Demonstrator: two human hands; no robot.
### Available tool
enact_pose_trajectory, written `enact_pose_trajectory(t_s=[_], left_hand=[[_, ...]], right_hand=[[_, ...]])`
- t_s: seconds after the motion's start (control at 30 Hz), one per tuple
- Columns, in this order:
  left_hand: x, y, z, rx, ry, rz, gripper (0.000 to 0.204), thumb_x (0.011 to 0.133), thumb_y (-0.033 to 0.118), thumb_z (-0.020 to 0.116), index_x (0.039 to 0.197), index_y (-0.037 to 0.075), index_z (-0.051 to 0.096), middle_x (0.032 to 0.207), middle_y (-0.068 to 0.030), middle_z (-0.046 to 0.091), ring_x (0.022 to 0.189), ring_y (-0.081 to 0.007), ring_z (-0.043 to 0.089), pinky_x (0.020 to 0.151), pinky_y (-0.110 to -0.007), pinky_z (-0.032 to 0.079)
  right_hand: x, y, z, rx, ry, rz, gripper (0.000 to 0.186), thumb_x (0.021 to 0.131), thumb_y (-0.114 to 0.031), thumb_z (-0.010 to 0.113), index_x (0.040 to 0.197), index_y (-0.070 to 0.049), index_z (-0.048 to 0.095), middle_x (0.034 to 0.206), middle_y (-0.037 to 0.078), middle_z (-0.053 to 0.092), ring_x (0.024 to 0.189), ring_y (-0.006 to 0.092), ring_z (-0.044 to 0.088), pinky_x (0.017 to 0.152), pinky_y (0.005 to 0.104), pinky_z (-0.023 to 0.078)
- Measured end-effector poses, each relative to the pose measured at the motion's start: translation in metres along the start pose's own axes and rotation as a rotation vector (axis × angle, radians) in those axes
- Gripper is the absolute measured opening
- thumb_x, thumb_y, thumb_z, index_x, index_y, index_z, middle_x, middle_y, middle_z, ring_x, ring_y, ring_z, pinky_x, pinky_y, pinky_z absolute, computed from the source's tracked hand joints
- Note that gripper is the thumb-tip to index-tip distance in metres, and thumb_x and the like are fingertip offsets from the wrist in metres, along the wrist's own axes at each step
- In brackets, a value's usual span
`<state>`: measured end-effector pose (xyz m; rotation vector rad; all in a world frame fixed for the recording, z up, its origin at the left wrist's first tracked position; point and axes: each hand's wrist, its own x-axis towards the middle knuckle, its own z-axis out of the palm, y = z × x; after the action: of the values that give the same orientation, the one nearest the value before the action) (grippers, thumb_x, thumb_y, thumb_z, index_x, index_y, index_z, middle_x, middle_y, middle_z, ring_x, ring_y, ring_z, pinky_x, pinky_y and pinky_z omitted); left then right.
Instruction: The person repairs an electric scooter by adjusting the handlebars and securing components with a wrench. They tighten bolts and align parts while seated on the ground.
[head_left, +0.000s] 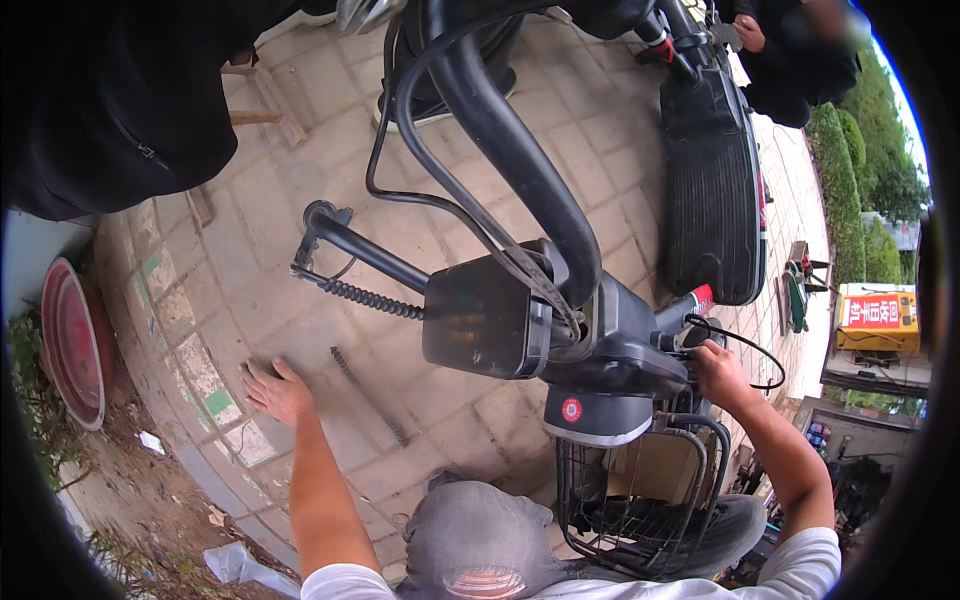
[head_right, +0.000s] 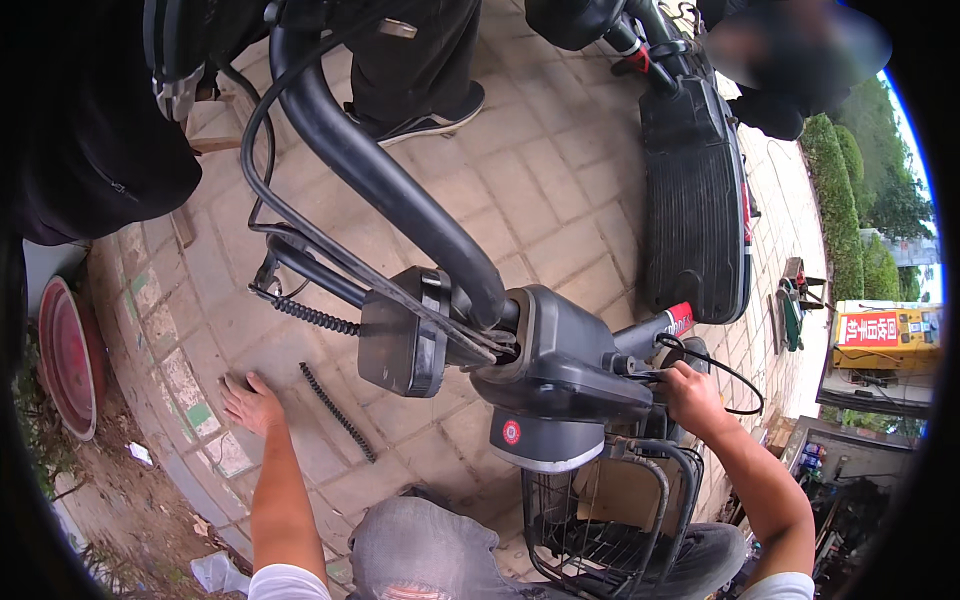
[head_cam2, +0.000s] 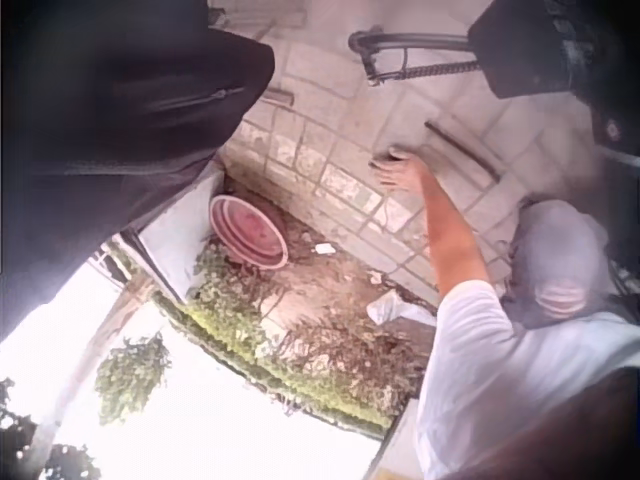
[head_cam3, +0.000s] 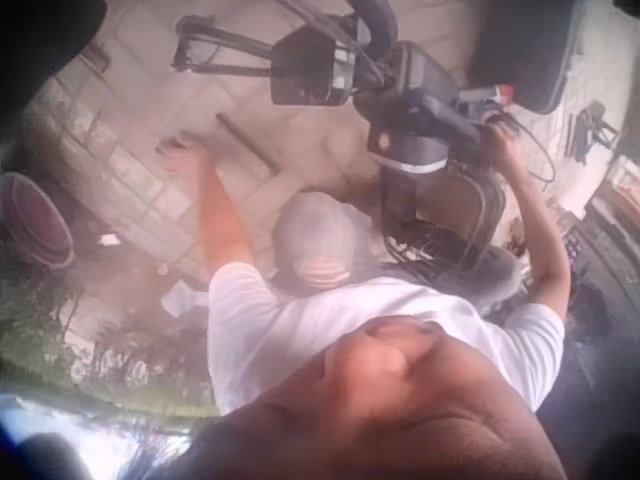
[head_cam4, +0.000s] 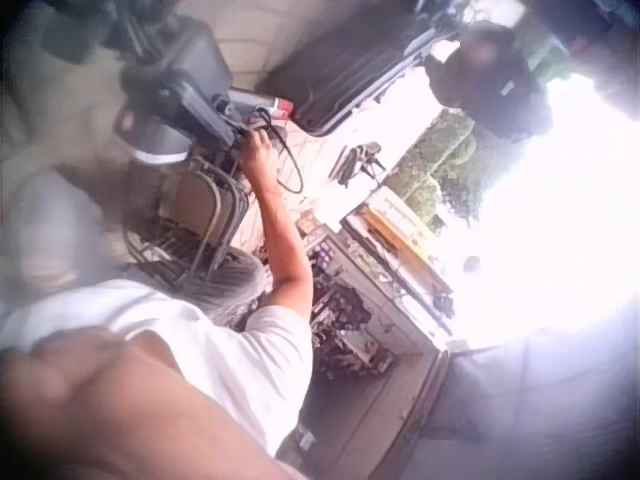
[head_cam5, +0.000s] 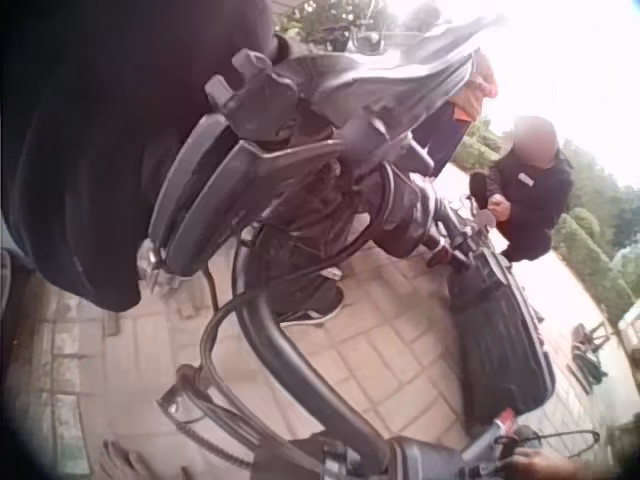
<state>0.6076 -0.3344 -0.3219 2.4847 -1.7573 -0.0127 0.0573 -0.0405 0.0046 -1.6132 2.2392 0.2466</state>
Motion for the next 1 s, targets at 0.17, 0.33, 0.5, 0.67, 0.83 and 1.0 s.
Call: enact_pose_trajectory(t_s=[0.17, 0.33, 0.5, 0.67, 0.83, 1.0], left_hand=[[0.000, -0.005, 0.007, 0.066, -0.004, 0.026, 0.066, 0.098, 0.051, 0.040, 0.147, 0.009, 0.034, 0.155, -0.0099, 0.033, 0.142, -0.0294, 0.030, 0.116, -0.052, 0.021], [0.001, -0.012, 0.012, 0.074, 0.019, 0.037, 0.068, 0.098, 0.053, 0.040, 0.149, 0.009, 0.033, 0.155, -0.0095, 0.032, 0.142, -0.0279, 0.030, 0.116, -0.051, 0.022], [0.001, -0.012, 0.019, 0.096, 0.018, 0.045, 0.069, 0.098, 0.055, 0.039, 0.149, 0.009, 0.032, 0.155, -0.0090, 0.031, 0.142, -0.0272, 0.030, 0.115, -0.053, 0.022], [0.000, -0.009, 0.013, 0.090, 0.017, 0.037, 0.068, 0.098, 0.055, 0.040, 0.148, 0.009, 0.033, 0.155, -0.0097, 0.031, 0.142, -0.0279, 0.030, 0.115, -0.054, 0.022], [0.000, -0.006, 0.005, 0.098, 0.009, 0.055, 0.068, 0.098, 0.054, 0.040, 0.147, 0.009, 0.033, 0.155, -0.0102, 0.031, 0.142, -0.0287, 0.030, 0.115, -0.053, 0.022], [-0.002, -0.009, 0.011, 0.131, 0.021, 0.062, 0.068, 0.097, 0.054, 0.042, 0.147, 0.008, 0.033, 0.155, -0.0104, 0.032, 0.142, -0.0286, 0.030, 0.116, -0.052, 0.022]], right_hand=[[-0.003, -0.001, -0.002, -0.046, -0.110, 0.119, 0.011, 0.083, -0.005, 0.062, 0.093, -0.004, 0.057, 0.088, 0.015, 0.058, 0.075, 0.0401, 0.062, 0.066, 0.0483, 0.051], [-0.004, 0.000, -0.004, -0.056, -0.123, 0.156, 0.012, 0.083, -0.004, 0.060, 0.094, -0.004, 0.056, 0.089, 0.017, 0.057, 0.078, 0.0411, 0.061, 0.067, 0.0491, 0.050], [0.001, 0.001, 0.003, -0.009, -0.134, 0.182, 0.012, 0.083, -0.004, 0.060, 0.094, -0.004, 0.056, 0.090, 0.018, 0.057, 0.081, 0.0418, 0.060, 0.068, 0.0492, 0.049], [0.014, -0.022, -0.005, -0.062, -0.190, 0.121, 0.016, 0.079, -0.004, 0.061, 0.095, -0.005, 0.059, 0.088, 0.015, 0.058, 0.075, 0.0412, 0.061, 0.065, 0.0488, 0.050], [0.016, -0.025, -0.017, -0.068, -0.237, 0.096, 0.013, 0.080, -0.006, 0.061, 0.092, -0.004, 0.058, 0.088, 0.016, 0.059, 0.075, 0.0400, 0.063, 0.065, 0.0481, 0.051], [0.005, -0.017, -0.013, -0.030, -0.222, 0.137, 0.012, 0.081, -0.007, 0.060, 0.092, -0.003, 0.057, 0.088, 0.017, 0.060, 0.077, 0.0407, 0.063, 0.067, 0.0482, 0.051]])
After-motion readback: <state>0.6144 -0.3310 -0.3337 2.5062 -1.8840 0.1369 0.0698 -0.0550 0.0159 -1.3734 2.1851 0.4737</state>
